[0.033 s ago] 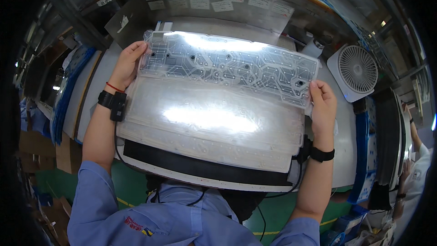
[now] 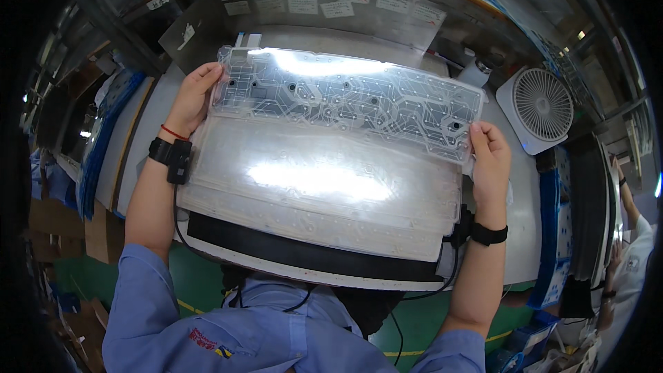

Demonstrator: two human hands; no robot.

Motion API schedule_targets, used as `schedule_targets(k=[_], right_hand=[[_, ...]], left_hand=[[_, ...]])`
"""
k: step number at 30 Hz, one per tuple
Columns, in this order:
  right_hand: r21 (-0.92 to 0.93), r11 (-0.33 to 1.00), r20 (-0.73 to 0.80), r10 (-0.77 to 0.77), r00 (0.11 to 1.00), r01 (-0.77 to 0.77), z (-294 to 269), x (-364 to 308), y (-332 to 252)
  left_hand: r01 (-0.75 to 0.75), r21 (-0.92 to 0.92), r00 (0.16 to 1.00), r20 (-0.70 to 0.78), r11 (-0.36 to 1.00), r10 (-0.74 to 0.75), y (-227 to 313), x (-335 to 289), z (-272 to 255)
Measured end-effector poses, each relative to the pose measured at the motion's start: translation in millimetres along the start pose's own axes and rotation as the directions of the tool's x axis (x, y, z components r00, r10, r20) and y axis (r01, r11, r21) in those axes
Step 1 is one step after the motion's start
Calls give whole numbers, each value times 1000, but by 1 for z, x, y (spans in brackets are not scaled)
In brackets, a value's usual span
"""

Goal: The recorder is repeatedly placing and aligning a flexible transparent circuit board or membrane onto a base component at a workstation.

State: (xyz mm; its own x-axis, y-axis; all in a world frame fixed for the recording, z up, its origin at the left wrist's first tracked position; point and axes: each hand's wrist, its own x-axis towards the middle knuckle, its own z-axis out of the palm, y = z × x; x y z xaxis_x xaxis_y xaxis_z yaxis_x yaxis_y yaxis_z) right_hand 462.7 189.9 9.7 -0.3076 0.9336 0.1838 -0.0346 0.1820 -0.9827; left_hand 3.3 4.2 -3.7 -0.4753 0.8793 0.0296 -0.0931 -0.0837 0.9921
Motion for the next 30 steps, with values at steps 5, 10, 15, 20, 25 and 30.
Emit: schedule_targets(k=[5,10,15,20,25,30], right_hand=[[17,1000,4,-12,1000,12,-1,0,1],[21,1000,23,-21,1000,21,0,-1,-3],[16,1000,13,-15,1000,15,1,-2,-4],[-7,1000,22,-26,999,27,1,-3,-7],[-38,997,2,-68,998,68,3,-3,-5],[-152,983,-7,-106,994,104,-1,-3,-4]], left_hand=[[-4,-20,1000,-6,1000,4,-1,0,0],[-7,-32,1000,2,999,7,-3,2,-4],[-3,-20,1000,-12,1000,2,-4,3,-4],[15,-24,1000,-23,1000,-15,-1,1,1],[26,-17,1000,6,1000,-26,-6,5,-11],[-6,-1,998,-60,1000,6,0,0,0]])
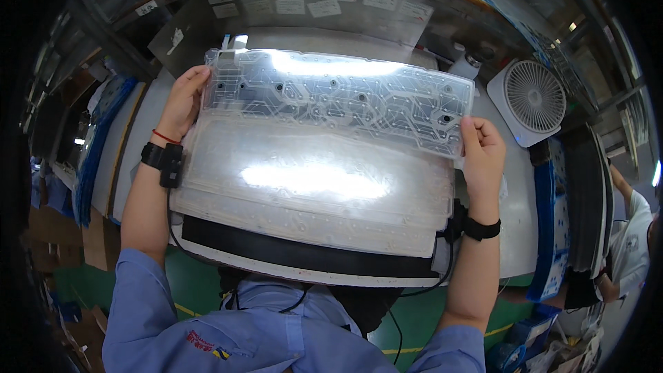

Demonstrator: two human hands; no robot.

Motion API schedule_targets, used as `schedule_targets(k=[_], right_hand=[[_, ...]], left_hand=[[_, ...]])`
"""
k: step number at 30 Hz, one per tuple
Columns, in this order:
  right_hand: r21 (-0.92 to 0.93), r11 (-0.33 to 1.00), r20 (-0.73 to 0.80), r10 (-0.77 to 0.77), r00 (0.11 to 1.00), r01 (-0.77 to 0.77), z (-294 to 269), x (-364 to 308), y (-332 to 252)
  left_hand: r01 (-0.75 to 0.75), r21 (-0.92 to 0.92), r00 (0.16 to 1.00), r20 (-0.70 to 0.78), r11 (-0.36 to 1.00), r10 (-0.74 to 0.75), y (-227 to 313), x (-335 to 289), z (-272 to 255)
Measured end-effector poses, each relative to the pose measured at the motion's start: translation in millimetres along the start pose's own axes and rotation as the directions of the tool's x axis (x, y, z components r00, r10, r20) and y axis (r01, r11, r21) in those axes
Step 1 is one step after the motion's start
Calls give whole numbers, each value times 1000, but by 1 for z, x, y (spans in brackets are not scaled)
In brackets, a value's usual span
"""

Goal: The recorder is repeatedly placing and aligning a flexible transparent circuit board or membrane onto a base component at a workstation.

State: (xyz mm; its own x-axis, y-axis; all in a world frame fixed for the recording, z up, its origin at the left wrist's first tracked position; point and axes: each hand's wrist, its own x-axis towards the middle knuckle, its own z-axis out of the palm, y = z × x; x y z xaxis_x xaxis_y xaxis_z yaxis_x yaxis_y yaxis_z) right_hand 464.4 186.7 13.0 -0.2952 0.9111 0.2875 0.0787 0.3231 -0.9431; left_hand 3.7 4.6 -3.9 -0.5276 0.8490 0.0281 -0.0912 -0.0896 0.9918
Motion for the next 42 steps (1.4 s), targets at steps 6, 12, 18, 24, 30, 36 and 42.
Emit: schedule_targets(k=[6,12,18,24,30,36,42], right_hand=[[-17,1000,-51,2,999,-3,-1,-1,-3],[191,981,-142,-8,990,35,1,-2,-7],[80,994,-68,-70,995,75,-2,-1,-6],[132,990,-18,-54,998,56,5,-1,-10],[101,995,-11,-20,1000,21,5,-1,-10],[104,994,-12,20,1000,-18,5,0,-11],[18,999,8,42,999,-42,1,1,-3]], left_hand=[[-62,-49,995,79,997,66,0,1,-12],[-213,-254,962,113,943,248,2,-3,-15],[-162,-114,981,86,980,172,3,-4,-6],[-14,145,996,86,989,2,7,-4,3],[9,125,993,118,992,-24,6,-4,4],[12,-1,997,70,1000,-12,-5,5,-12],[-7,-98,998,-63,995,1,7,-3,8]])
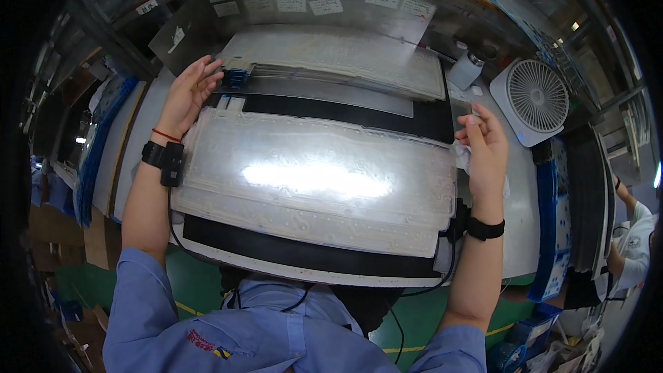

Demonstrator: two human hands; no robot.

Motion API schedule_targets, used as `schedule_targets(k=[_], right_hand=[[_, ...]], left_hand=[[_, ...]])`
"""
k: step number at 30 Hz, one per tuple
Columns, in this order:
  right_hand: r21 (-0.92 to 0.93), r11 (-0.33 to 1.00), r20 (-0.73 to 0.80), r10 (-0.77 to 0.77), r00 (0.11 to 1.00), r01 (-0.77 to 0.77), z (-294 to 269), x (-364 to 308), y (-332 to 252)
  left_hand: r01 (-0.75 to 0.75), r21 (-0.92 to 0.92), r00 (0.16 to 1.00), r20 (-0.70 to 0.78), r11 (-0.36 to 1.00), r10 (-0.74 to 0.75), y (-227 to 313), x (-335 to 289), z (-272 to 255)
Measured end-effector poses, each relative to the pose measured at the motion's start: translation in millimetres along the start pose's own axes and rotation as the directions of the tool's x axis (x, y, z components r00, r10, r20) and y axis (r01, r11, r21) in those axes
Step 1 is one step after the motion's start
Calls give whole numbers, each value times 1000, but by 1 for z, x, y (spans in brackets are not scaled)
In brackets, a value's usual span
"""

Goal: The recorder is repeatedly placing and aligning a flexible transparent circuit board or membrane onto a base component at a workstation.

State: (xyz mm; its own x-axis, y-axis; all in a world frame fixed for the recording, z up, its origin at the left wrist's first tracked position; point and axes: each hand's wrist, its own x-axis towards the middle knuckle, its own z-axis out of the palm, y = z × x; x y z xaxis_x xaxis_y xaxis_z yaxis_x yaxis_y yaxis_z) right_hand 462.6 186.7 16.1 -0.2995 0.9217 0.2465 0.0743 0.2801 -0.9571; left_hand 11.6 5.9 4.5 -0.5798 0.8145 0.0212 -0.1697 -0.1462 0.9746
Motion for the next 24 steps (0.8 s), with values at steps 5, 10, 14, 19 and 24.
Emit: schedule_targets(k=[5,10,14,19,24], right_hand=[[-222,975,169,39,985,0,6,-2,5],[-325,942,364,202,909,-79,4,-8,-2],[-183,983,284,37,958,17,5,-9,-3],[-103,994,167,-4,986,22,3,-5,0],[-120,992,125,50,991,-35,2,-2,3]], left_hand=[[21,38,998,59,999,-24,-2,2,-10],[16,66,998,54,998,-20,0,0,-7],[-22,28,999,33,999,21,-6,6,-17],[98,31,962,254,995,-103,-2,3,-14],[70,177,940,317,982,-125,-2,-1,-12]])
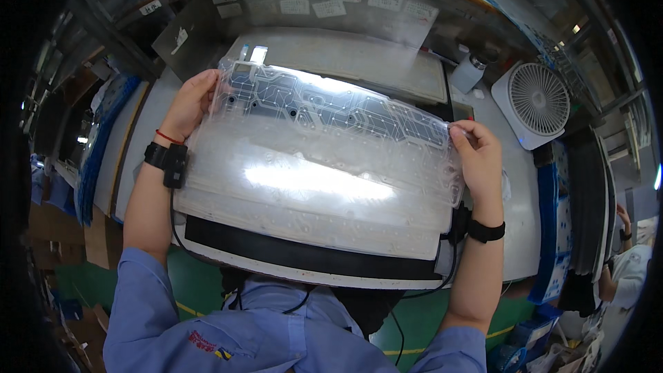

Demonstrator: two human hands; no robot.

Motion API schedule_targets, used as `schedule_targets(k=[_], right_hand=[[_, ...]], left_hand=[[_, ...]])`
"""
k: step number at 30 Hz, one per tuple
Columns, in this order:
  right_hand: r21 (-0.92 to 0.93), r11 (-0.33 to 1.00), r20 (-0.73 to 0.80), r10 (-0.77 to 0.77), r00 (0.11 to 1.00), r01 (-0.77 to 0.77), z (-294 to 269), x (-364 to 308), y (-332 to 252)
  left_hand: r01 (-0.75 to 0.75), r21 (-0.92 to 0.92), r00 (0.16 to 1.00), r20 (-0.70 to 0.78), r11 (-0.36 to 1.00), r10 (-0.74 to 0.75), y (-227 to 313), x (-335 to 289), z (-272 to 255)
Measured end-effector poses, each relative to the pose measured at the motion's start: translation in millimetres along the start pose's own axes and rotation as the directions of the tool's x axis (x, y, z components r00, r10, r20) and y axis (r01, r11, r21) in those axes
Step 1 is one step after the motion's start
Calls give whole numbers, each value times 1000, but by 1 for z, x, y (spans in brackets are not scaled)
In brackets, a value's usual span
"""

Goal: The recorder is repeatedly placing and aligning a flexible transparent circuit board or membrane onto a base component at a workstation.

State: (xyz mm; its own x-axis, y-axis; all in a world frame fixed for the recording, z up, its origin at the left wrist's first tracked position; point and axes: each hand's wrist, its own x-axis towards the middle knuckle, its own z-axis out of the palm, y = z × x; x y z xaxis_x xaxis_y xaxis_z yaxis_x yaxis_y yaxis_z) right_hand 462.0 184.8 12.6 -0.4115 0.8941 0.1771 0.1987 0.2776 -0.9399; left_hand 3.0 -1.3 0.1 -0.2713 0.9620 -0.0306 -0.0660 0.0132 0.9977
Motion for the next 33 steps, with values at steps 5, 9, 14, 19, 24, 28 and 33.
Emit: schedule_targets(k=[5,9,14,19,24,28,33], right_hand=[[-22,1000,-4,-1,1000,1,-1,1,1],[-24,999,-109,-37,993,35,2,2,4],[164,986,-89,58,994,-43,-5,4,3],[218,974,-68,68,995,-52,-2,2,2],[223,974,-69,51,996,-35,-4,3,4],[233,972,-72,35,997,-17,-3,2,2],[205,978,-82,-6,997,23,-3,2,0]], left_hand=[[-15,117,998,-61,993,22,0,0,4],[-103,73,992,-65,992,108,-6,3,3],[-87,-16,982,-169,996,83,-7,7,-8],[-107,-62,975,-203,992,92,-4,6,2],[-87,-52,977,-200,995,75,-6,6,-4],[-79,-53,976,-207,995,66,-5,6,1],[-70,-52,979,-196,996,59,-6,7,-5]])
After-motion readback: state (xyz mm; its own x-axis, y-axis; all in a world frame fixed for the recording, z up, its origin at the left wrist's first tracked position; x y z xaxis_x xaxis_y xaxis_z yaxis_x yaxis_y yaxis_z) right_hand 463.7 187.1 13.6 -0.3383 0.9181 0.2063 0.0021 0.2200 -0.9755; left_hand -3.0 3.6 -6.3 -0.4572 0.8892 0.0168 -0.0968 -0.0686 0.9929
